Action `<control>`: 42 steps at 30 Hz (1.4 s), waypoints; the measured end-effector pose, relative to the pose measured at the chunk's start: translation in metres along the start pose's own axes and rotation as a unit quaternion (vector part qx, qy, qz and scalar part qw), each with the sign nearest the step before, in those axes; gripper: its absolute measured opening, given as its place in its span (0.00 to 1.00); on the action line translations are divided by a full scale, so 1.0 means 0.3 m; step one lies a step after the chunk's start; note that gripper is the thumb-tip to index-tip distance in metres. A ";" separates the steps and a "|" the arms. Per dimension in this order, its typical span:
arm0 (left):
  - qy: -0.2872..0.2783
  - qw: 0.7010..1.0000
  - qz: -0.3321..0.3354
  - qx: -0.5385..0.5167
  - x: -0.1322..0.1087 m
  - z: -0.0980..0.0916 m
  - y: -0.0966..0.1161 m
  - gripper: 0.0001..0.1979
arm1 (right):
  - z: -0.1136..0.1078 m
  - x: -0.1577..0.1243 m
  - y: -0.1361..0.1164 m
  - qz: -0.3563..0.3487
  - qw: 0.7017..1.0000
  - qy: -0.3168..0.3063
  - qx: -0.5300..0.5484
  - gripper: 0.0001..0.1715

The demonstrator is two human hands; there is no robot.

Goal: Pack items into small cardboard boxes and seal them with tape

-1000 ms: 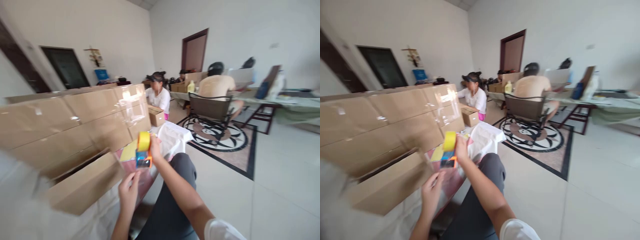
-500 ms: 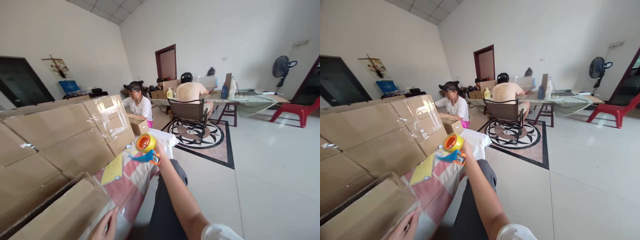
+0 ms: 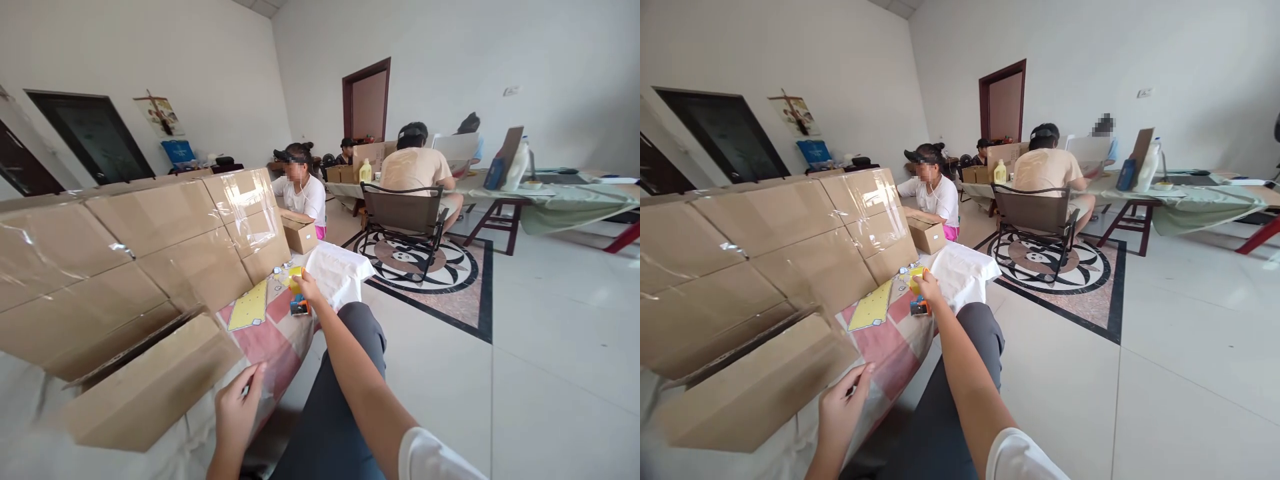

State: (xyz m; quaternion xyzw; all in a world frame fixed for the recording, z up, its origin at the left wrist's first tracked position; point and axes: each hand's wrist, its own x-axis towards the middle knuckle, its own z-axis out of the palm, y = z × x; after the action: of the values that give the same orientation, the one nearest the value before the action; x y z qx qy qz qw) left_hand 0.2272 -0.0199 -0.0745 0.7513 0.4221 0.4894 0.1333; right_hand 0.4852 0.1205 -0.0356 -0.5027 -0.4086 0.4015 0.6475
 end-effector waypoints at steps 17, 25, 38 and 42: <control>0.077 0.972 -0.215 -0.059 0.011 -0.069 0.097 0.21 | 0.092 -0.284 -0.210 -0.196 0.879 -0.388 -0.195 0.24; 0.005 0.948 -0.317 -0.022 0.039 -0.095 0.081 0.31 | 0.163 -0.377 -0.262 -0.343 0.846 -0.359 -0.192 0.09; -0.066 0.893 -0.128 0.427 0.280 -0.382 -0.071 0.46 | 0.269 -0.307 -0.389 -0.343 0.831 -0.397 -0.186 0.13; -0.165 0.866 -0.128 0.454 0.251 -0.379 -0.110 0.43 | 0.412 -0.249 -0.399 -0.335 0.789 -0.475 -0.200 0.12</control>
State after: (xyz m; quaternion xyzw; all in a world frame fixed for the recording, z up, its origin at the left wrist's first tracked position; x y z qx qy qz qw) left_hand 0.1266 0.0334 0.0074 0.7383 0.6618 0.0909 -0.0933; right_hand 0.3573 0.0701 0.0922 -0.1982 -0.8787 0.2567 0.3503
